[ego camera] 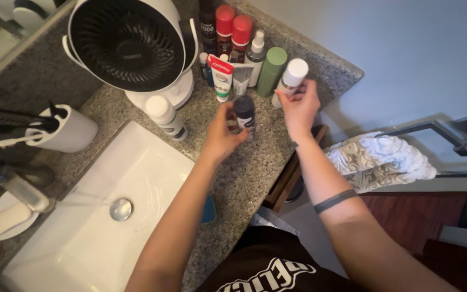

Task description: The person cleans a bathroom countertop by moving various toiletries and decorative items aside, wiping the surface with a sponge, rinsing the sponge under running water, and then returning the items to their original positions.

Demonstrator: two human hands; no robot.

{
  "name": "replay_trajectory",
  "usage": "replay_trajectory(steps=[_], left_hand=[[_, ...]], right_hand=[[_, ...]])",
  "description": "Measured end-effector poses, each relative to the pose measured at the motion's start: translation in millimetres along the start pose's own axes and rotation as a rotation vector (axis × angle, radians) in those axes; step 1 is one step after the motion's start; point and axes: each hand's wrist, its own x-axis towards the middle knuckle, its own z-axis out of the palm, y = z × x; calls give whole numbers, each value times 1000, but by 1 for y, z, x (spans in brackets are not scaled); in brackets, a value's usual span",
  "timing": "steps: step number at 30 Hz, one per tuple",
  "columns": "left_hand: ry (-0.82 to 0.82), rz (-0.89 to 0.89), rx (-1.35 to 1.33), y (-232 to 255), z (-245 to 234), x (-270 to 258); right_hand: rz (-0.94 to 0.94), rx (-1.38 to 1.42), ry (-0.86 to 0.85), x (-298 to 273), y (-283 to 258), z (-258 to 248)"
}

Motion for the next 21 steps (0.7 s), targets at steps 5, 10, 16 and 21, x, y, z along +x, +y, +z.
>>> replay_trajectory(steps=[5, 10, 16, 21], left_hand=[[-187, 172, -166, -15, 31, 35], [-373, 105, -276, -17, 59, 57], [-156, 312, -99, 5, 60, 21], [603, 530, 469, -3, 13, -43]], right_hand=[[244, 128, -59, -8, 20, -13], [-49, 115, -529, -38, 32, -55], [12, 41, -336, -43, 46, -41], [197, -68, -56, -37, 70, -25]])
